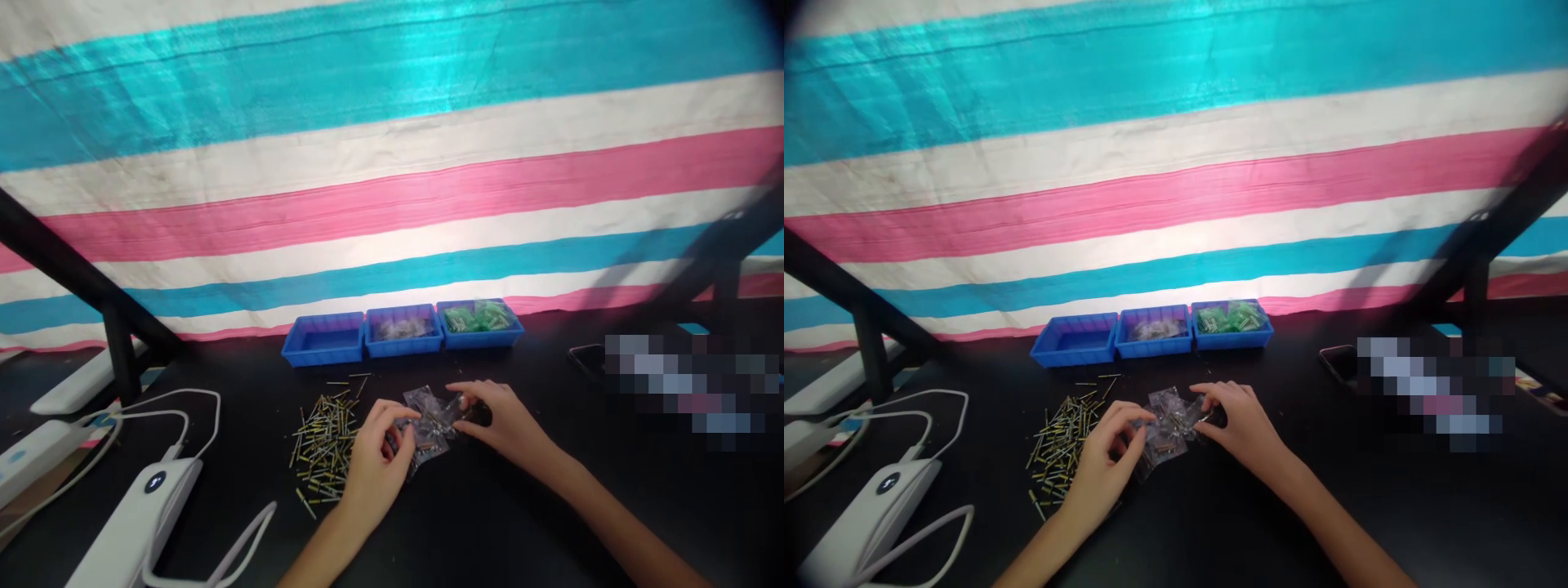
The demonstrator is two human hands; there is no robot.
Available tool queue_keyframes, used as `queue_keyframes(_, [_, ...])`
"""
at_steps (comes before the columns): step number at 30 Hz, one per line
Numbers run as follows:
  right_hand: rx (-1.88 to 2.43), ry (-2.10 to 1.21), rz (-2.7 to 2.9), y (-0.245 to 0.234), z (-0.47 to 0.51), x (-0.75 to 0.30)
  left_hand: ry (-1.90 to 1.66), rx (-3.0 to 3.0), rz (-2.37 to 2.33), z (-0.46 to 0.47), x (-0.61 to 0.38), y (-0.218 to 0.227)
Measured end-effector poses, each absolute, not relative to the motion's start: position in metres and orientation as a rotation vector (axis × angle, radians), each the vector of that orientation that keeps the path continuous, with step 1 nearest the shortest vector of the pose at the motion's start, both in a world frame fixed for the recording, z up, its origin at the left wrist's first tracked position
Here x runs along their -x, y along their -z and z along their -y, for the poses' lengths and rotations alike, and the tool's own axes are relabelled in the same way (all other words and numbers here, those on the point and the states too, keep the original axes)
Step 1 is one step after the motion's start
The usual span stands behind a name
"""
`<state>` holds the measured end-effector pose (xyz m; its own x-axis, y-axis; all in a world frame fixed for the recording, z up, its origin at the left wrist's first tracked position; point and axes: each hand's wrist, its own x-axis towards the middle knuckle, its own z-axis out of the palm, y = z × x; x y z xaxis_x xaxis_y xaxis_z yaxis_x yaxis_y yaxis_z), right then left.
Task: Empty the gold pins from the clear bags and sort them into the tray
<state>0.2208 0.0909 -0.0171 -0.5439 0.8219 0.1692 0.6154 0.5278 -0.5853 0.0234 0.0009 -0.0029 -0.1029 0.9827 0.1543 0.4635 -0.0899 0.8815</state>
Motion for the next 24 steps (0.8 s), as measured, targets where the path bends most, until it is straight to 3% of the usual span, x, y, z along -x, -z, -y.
queue_keyframes(5, [1.176, -0.765, 2.146, 0.011, -0.084, -0.217, -1.181, -1.59, -1.616, -0.003, -0.021, 0.006])
queue_keyframes(15, [1.026, -1.529, 1.706, 0.004, -0.059, -0.2, -1.095, -1.577, -1.52, -0.002, -0.027, 0.008])
queue_keyframes(24, [0.863, -1.357, 1.872, 0.004, -0.059, -0.202, -1.263, -1.628, -1.506, -0.001, -0.02, 0.008])
